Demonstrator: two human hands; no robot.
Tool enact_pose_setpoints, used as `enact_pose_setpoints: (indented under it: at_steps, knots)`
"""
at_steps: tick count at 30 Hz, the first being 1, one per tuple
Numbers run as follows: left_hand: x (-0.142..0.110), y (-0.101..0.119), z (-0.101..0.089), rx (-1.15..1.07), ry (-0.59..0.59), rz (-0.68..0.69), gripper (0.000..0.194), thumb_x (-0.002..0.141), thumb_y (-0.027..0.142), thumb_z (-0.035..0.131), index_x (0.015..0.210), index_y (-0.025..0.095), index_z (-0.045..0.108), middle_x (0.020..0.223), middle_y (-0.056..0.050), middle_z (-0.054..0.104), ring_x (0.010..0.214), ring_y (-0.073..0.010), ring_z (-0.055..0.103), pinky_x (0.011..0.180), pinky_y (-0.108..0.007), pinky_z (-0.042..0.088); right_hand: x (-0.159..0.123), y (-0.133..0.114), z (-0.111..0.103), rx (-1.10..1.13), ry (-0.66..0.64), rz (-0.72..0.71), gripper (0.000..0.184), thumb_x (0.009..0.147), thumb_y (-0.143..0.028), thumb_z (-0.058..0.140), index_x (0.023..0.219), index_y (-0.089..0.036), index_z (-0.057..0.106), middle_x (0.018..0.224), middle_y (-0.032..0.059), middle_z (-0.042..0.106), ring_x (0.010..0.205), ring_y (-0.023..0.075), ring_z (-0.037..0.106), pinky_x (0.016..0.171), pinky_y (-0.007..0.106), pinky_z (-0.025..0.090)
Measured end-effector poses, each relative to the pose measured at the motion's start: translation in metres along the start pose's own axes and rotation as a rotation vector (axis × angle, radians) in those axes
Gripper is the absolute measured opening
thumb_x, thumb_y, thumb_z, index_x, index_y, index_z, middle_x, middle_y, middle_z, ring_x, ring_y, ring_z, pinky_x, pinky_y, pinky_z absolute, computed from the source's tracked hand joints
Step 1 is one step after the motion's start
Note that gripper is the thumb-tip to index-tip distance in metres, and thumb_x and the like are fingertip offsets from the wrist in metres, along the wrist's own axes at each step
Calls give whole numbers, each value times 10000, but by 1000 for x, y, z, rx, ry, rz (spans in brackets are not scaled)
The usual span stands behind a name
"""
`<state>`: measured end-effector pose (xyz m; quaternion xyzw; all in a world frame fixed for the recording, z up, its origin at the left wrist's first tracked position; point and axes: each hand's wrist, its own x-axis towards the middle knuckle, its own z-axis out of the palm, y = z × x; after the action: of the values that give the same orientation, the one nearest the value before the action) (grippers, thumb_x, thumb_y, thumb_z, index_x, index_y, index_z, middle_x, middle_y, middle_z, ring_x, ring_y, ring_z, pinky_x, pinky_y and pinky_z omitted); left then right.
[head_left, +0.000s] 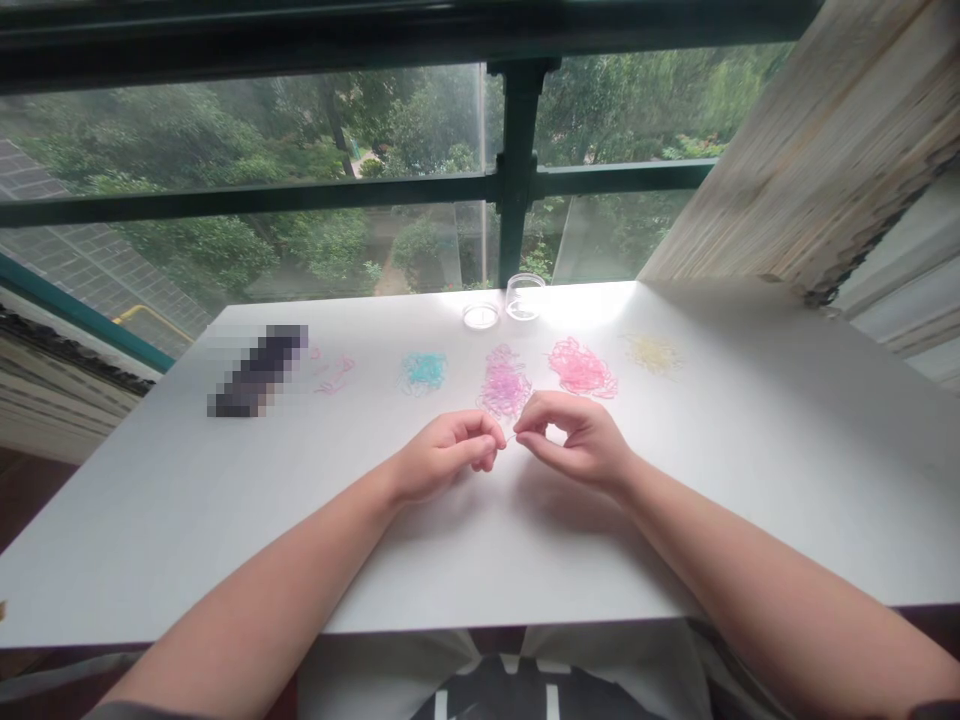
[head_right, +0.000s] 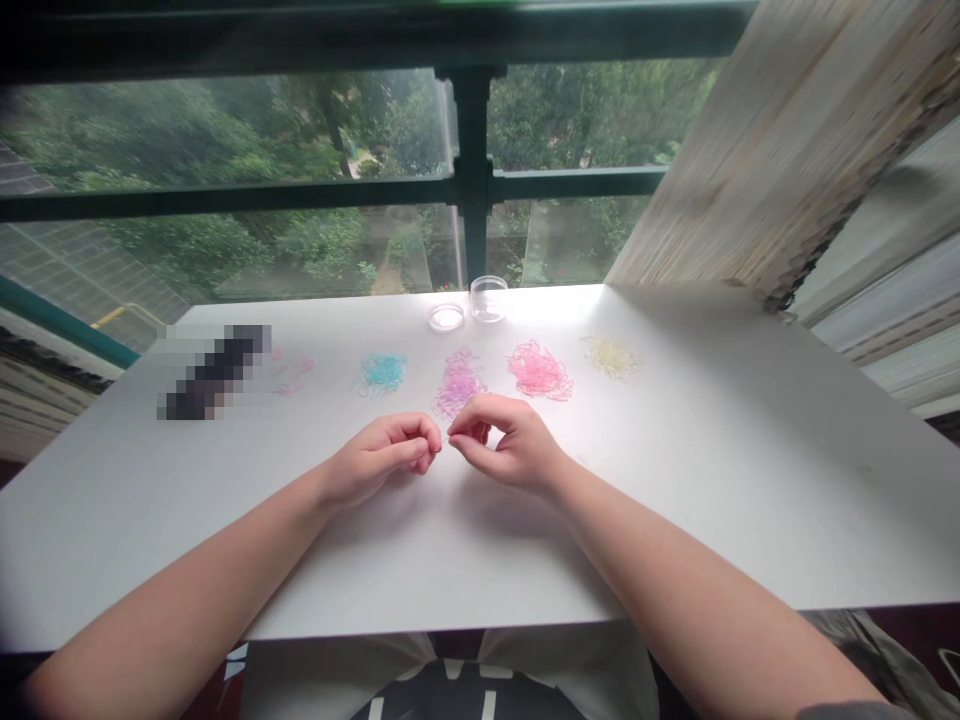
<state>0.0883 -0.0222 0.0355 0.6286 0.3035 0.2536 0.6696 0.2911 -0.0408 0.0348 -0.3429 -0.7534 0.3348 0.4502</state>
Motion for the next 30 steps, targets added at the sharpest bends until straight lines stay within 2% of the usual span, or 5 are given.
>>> enact_pose_setpoints:
  at_steps: [4, 15, 20, 26, 30]
  knots:
    - [0, 0, -1, 11, -14, 12, 157, 772, 295, 615, 810, 146, 577, 703, -4, 518, 648, -108, 462, 613, -230, 378, 0, 1, 1, 2, 1, -6, 40, 781, -172, 584, 747, -183, 602, 682, 22, 581, 607, 120, 534, 588, 269, 462]
    - [2, -2, 0, 73, 4, 13, 179, 771, 295, 625, 757, 133, 549, 676, 1, 494, 611, -91, 421, 569, -215, 345, 0, 1, 4, 21, -24, -29, 50, 773, -142, 580, 783, -177, 615, 698, 24, 579, 609, 117, 544, 589, 264, 466]
    - [3, -6, -2, 125, 85, 30, 186, 778, 297, 624, 749, 128, 553, 663, 0, 504, 599, -92, 426, 555, -220, 333, 0, 3, 6, 17, -48, 43, 74, 775, -177, 592, 841, -166, 622, 687, 19, 589, 607, 117, 552, 592, 257, 470]
    - [3, -7, -3, 249, 176, 61, 197, 773, 313, 628, 738, 127, 576, 633, 6, 503, 570, -87, 410, 524, -217, 313, 1, 3, 10, 60, -32, 120, 49, 768, -202, 607, 784, -160, 625, 690, 31, 607, 603, 119, 547, 573, 256, 466]
    - [2, -4, -1, 315, 196, 81, 200, 774, 315, 622, 713, 131, 572, 620, 15, 499, 559, -81, 406, 514, -208, 314, 2, 3, 13, 107, -17, 160, 56, 761, -211, 621, 749, -157, 607, 669, 28, 601, 602, 123, 544, 567, 259, 459]
